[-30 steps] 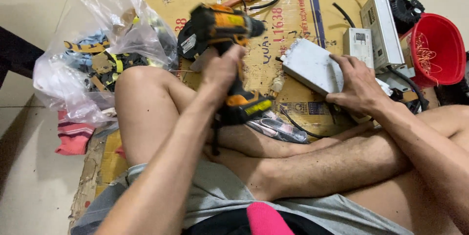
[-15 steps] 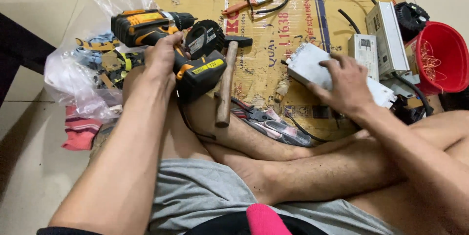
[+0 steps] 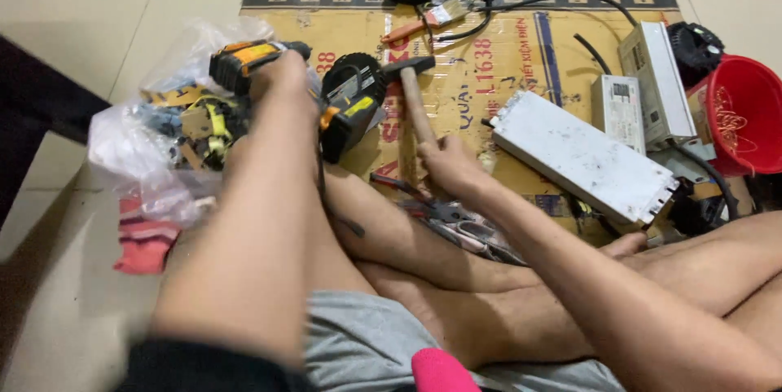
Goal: The person sits on the floor and uses a cordless drill to remove screws from a metal electronic component. They then use a hammer to tap the component, likely to loosen parts, and finally use pliers to manipulate small pieces or wires.
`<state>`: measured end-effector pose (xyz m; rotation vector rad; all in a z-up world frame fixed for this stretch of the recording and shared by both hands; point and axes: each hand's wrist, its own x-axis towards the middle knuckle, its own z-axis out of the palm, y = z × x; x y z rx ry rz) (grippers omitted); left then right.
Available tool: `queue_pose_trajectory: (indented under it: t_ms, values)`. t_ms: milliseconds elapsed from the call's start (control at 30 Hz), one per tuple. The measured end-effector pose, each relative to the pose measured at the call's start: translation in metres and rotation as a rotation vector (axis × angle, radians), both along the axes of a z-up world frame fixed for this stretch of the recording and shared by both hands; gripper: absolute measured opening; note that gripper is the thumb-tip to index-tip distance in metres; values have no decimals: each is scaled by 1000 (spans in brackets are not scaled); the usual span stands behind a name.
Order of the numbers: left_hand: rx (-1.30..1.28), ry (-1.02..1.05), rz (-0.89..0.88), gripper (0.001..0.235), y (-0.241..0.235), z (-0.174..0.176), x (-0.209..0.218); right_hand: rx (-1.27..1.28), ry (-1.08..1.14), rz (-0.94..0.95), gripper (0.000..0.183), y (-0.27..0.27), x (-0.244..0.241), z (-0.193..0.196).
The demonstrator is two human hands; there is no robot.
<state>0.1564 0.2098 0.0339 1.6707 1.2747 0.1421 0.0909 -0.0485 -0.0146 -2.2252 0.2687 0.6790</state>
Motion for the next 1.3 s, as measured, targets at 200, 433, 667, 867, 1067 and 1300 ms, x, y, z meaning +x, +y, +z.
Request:
queue_pose_trajectory:
  t_ms: [200, 433, 667, 867, 1067, 1300]
  values:
    - [466, -395, -412, 46, -135, 20, -26, -209, -193, 219, 57, -65, 50, -7]
    - [563, 192, -939, 98, -89, -59, 60, -252, -243, 305, 45, -81, 3, 21]
    - [782, 21, -761, 69, -69, -73, 87, -115, -203, 298, 40, -98, -8, 61]
    - [570, -213, -508, 43, -45, 2, 118, -125, -413, 194, 34, -126, 20, 35]
    - [450, -80, -602, 92, -62, 14, 85, -587, -594, 302, 83, -159, 29, 33]
    - [1329, -539, -873, 69, -158, -132, -53, -769, -267, 480, 127, -163, 30, 40]
